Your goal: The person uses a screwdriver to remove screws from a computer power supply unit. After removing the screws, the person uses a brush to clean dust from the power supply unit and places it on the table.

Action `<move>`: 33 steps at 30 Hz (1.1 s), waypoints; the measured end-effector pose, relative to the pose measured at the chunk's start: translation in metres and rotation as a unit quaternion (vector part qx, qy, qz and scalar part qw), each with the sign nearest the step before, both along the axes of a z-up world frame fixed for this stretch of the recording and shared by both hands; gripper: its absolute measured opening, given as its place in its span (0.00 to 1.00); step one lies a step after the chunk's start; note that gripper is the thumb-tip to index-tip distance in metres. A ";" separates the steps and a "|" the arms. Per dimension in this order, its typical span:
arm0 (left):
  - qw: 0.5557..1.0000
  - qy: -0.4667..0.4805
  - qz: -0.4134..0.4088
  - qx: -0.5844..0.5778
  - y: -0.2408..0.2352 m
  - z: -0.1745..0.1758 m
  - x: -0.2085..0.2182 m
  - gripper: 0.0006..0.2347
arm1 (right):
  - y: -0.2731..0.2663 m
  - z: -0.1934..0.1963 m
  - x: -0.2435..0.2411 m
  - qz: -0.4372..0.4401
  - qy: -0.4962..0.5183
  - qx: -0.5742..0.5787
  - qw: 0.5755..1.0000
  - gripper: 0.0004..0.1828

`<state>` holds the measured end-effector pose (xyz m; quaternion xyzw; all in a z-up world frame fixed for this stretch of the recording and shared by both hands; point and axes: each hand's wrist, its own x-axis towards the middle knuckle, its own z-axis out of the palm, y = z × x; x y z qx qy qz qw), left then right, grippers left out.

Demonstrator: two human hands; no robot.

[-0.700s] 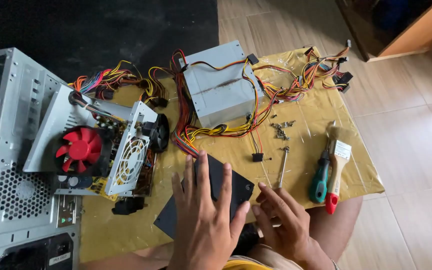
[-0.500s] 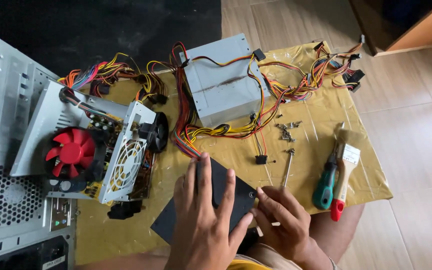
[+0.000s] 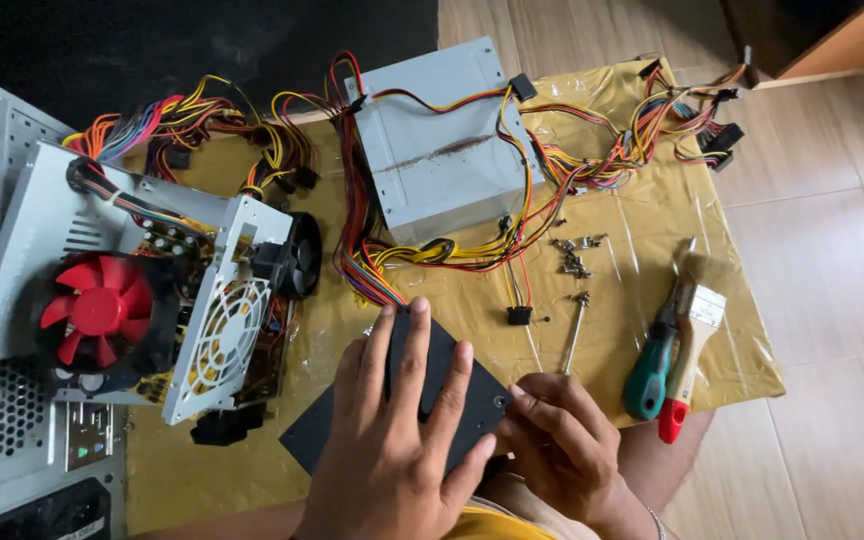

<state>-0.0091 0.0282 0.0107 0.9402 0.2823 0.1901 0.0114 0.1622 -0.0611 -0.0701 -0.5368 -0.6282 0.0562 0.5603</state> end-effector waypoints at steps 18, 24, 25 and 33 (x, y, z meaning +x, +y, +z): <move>0.991 0.068 0.073 0.090 -0.022 -0.018 0.003 0.30 | -0.049 0.030 0.041 -0.212 -0.153 -0.018 0.965 0.09; 0.995 0.040 -0.031 0.084 -0.001 -0.012 -0.011 0.33 | -0.054 0.018 0.070 -0.324 -0.176 -0.044 0.929 0.12; 0.995 0.037 -0.029 0.086 -0.002 -0.013 -0.011 0.33 | -0.054 0.019 0.076 -0.323 -0.178 -0.041 0.929 0.12; 0.988 0.070 0.057 0.127 -0.023 -0.023 -0.004 0.35 | -0.059 -0.003 0.101 -0.344 -0.152 -0.227 0.898 0.14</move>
